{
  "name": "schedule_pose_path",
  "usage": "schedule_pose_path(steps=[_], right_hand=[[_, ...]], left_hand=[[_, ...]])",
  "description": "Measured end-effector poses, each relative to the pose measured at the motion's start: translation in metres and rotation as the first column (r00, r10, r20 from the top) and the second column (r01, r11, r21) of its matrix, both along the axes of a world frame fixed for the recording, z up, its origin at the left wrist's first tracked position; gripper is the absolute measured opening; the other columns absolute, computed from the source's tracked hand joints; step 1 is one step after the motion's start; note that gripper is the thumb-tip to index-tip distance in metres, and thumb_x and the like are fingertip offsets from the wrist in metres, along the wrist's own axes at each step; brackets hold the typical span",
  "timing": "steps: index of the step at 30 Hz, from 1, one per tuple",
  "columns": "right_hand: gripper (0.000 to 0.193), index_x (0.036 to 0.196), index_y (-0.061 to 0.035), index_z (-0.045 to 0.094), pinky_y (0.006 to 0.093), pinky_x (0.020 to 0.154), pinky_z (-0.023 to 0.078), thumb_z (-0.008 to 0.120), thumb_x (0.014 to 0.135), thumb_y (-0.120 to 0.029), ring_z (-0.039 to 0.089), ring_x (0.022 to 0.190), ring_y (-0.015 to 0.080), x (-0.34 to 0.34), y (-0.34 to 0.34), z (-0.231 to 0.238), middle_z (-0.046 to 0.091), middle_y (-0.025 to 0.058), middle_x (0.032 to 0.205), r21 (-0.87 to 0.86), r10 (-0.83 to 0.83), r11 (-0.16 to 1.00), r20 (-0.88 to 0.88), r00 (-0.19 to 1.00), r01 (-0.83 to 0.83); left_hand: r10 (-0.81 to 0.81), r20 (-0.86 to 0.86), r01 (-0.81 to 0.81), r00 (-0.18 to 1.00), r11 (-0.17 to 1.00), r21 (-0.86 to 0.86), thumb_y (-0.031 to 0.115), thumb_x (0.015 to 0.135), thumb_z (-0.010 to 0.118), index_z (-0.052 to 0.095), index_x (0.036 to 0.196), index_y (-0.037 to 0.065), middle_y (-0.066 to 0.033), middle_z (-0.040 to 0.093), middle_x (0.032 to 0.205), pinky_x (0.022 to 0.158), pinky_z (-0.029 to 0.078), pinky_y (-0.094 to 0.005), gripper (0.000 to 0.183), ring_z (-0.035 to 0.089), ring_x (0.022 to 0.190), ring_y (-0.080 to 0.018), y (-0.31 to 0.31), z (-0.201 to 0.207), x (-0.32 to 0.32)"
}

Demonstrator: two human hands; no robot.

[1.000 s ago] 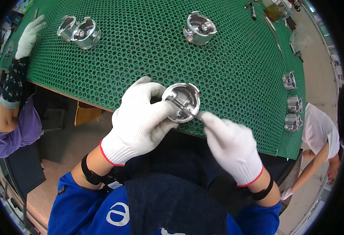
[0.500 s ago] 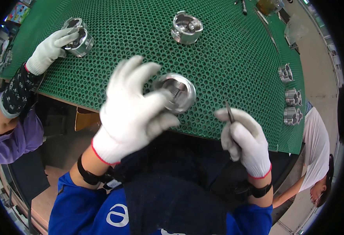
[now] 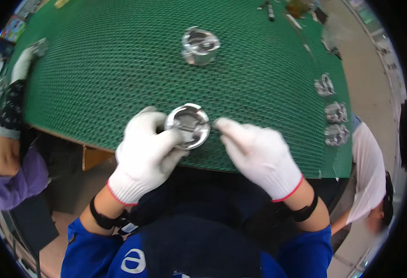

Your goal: Inserts a small pick or scraping tool into the grooves of metal engine pistons to inspect or debur them.

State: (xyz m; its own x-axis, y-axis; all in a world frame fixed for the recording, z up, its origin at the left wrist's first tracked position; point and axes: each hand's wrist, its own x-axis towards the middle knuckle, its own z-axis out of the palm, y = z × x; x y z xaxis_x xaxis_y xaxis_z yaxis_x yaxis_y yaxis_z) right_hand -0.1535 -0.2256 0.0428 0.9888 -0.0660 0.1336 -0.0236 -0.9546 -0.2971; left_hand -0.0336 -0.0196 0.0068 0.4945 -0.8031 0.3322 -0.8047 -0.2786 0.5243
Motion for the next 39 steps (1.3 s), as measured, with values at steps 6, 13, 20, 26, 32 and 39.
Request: schedule_pose_path(steps=[6,13,20,26,32,39], right_hand=[[0.019,0.109,-0.0142,0.063,0.0426,0.065,0.057,0.061,0.094,-0.025,0.069,0.070,0.0311,-0.024,-0.010,0.017,0.069,0.0110,0.078,0.246,0.017,0.968,-0.239,0.971,0.044],[0.041,0.131,-0.0201,0.064,0.0359,0.093,0.054,0.067,0.090,-0.023,0.068,0.108,0.0293,-0.125,-0.176,0.046,0.062,0.0132,0.133,-0.102,-0.731,0.673,0.061,0.680,0.733],[0.057,0.141,-0.0279,0.055,0.0405,0.099,0.051,0.063,0.087,-0.014,0.062,0.118,0.0372,-0.178,-0.276,0.023,0.043,0.0180,0.152,-0.218,-0.610,0.783,-0.093,0.787,0.582],[0.045,0.122,-0.0138,0.065,0.0417,0.079,0.055,0.062,0.078,-0.011,0.069,0.096,0.0345,-0.159,-0.302,0.020,0.070,0.0176,0.108,-0.014,-0.655,0.730,-0.301,0.693,0.684],[0.027,0.105,-0.0034,0.067,0.0396,0.082,0.053,0.067,0.079,-0.008,0.068,0.091,0.0367,-0.163,-0.266,0.021,0.070,0.0193,0.098,-0.085,-0.625,0.780,-0.125,0.770,0.619],[0.034,0.109,-0.0112,0.069,0.0380,0.078,0.056,0.073,0.076,-0.003,0.068,0.088,0.0335,-0.113,-0.145,0.074,0.067,0.0126,0.103,-0.234,-0.275,0.932,0.043,0.960,0.278]], left_hand=[[0.012,0.026,-0.010,1.000,0.996,-0.094,0.004,0.066,0.081,0.067,0.098,0.009,-0.0157,0.061,0.112,0.099,0.047,-0.0464,0.035,0.059,0.109,-0.0369,0.003,-0.005,0.021],[0.558,0.301,-0.573,0.773,0.818,-0.046,0.006,0.095,0.063,0.058,0.122,0.001,-0.0161,0.056,0.124,0.104,0.041,-0.0380,0.027,0.055,0.119,-0.0304,0.166,-0.051,0.206],[0.580,0.332,-0.507,0.744,0.814,-0.285,0.000,0.088,0.068,0.041,0.149,0.002,-0.0168,0.046,0.150,0.118,0.032,-0.0417,0.067,0.044,0.138,-0.0301,0.134,-0.034,0.155],[0.291,0.216,-0.282,0.932,0.957,-0.074,0.004,0.078,0.070,0.054,0.135,0.003,-0.0197,0.049,0.143,0.113,0.039,-0.0444,0.059,0.047,0.134,-0.0374,0.044,-0.012,0.064],[0.297,0.119,-0.294,0.948,0.955,-0.041,0.000,0.074,0.068,0.059,0.127,0.004,-0.0180,0.052,0.140,0.109,0.042,-0.0407,0.054,0.052,0.129,-0.0346,0.044,-0.015,0.059],[0.324,0.195,-0.313,0.926,0.946,-0.086,0.005,0.076,0.074,0.065,0.116,0.004,-0.0159,0.061,0.127,0.102,0.047,-0.0411,0.042,0.059,0.119,-0.0344,0.034,-0.007,0.048]])
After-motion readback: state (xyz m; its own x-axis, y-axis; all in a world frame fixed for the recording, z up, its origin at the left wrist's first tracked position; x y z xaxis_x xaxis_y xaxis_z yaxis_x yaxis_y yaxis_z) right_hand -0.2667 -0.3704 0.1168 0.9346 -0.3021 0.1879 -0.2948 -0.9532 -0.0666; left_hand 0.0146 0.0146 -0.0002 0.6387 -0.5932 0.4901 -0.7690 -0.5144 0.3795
